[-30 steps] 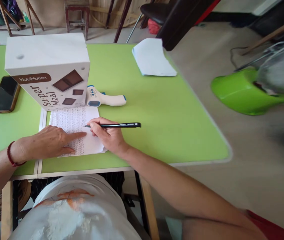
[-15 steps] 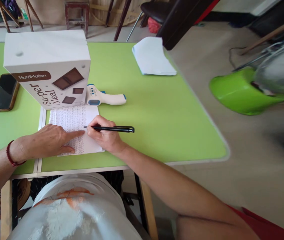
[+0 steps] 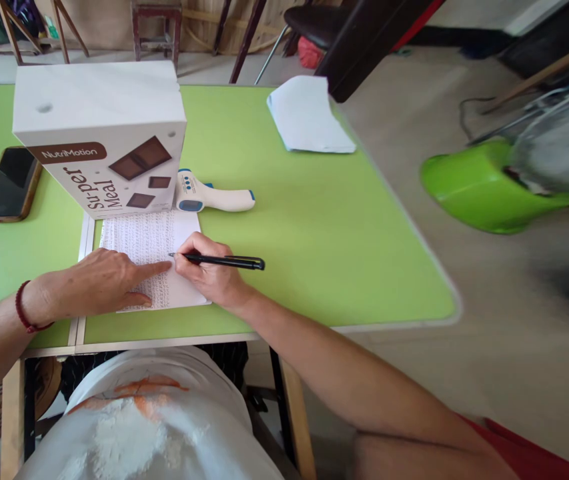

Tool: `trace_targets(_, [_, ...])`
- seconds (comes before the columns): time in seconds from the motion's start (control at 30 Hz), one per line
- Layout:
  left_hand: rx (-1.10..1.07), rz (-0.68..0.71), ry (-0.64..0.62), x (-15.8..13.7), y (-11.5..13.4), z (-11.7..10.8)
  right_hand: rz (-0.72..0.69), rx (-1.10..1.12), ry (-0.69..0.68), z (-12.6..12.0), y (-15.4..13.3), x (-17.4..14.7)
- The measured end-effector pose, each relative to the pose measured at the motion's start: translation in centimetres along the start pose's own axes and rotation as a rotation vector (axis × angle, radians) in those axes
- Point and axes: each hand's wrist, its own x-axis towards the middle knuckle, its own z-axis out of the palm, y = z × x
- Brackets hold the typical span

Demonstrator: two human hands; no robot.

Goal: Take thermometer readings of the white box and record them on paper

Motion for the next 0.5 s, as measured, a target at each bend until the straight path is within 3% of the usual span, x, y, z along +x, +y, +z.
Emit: trace_targets(0.5, [0.02,0.012,0.006,-0.26,-0.07,-0.08,0.083,0.001,-0.022,-0.06,-0.16,0.08])
